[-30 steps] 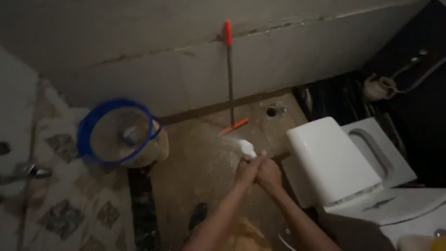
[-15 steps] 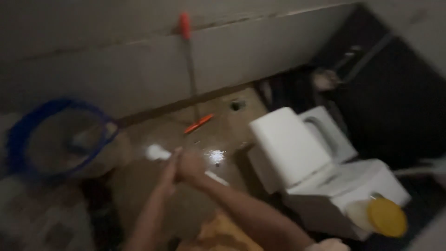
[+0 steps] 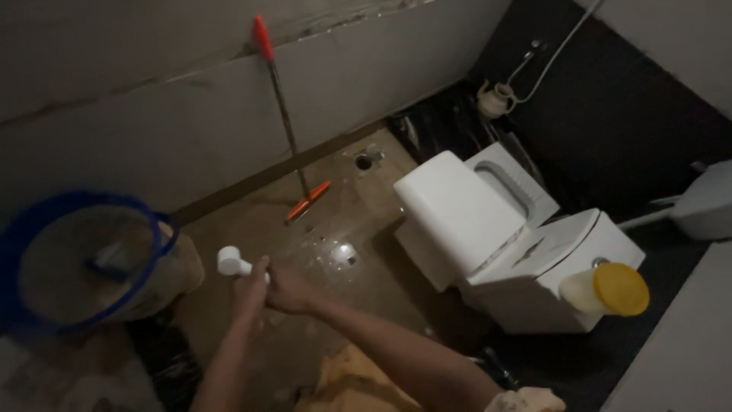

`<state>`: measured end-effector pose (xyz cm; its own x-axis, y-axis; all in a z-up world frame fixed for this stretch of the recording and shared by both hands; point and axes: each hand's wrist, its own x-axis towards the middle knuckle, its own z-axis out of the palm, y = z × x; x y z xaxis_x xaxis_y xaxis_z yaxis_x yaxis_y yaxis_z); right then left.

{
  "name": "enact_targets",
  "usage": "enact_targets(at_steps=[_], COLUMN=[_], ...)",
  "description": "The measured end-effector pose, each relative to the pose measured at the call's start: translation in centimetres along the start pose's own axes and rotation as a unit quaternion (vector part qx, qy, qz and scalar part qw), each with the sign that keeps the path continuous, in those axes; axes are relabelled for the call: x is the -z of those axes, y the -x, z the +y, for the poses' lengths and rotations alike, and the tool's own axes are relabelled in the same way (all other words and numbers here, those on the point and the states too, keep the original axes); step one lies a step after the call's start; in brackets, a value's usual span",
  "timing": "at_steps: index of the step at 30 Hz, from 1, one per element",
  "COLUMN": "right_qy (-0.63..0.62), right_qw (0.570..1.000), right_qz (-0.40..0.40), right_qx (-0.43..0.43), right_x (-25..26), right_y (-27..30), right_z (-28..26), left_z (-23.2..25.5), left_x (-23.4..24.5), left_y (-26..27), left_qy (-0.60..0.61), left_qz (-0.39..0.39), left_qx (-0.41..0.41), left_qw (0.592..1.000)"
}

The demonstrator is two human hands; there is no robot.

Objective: Cleaning a bathroom floor and testing a hand-held bidet spray nozzle.

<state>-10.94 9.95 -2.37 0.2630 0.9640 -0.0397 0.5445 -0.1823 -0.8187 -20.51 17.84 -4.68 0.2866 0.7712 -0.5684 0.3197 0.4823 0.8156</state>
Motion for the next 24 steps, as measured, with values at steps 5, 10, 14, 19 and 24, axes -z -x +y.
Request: enact_targets(at_steps=[5,10,14,19,24], right_qy=[-0.028,0.032,0.011,-0.012,0.022], right_qw=[0.998,0.996,0.997,0.999,0.997], right_qz=[0.017,0.054,0.063,0.036,0.007], right_qx=[0.046,0.070,0.035,-0.011,0.075], right_x=[0.7,-1.1,-2.0,-0.5,0.4], right_y=[1.7,2.0,3.0,3.9,3.7], right_z=[-1.4,1.0,1.5,-1.5,-2.8], left_z=[1.5,-2.2,-1.6,0.0,0.2], left_x=[1.0,0.6,0.5,1.0,0.9], left_y=[1.0,-2.9,-1.1,2.5,4.3], left_qy=[-0.101,-0.114,-0.159,-0.083,-0.020], left_qz=[0.002,0.000,0.004,-0.009,0.011], left_qx=[0.081,-0.057,-0.077,-0.026,0.012], left_qw=[0.992,0.992,0.984,0.996,1.000])
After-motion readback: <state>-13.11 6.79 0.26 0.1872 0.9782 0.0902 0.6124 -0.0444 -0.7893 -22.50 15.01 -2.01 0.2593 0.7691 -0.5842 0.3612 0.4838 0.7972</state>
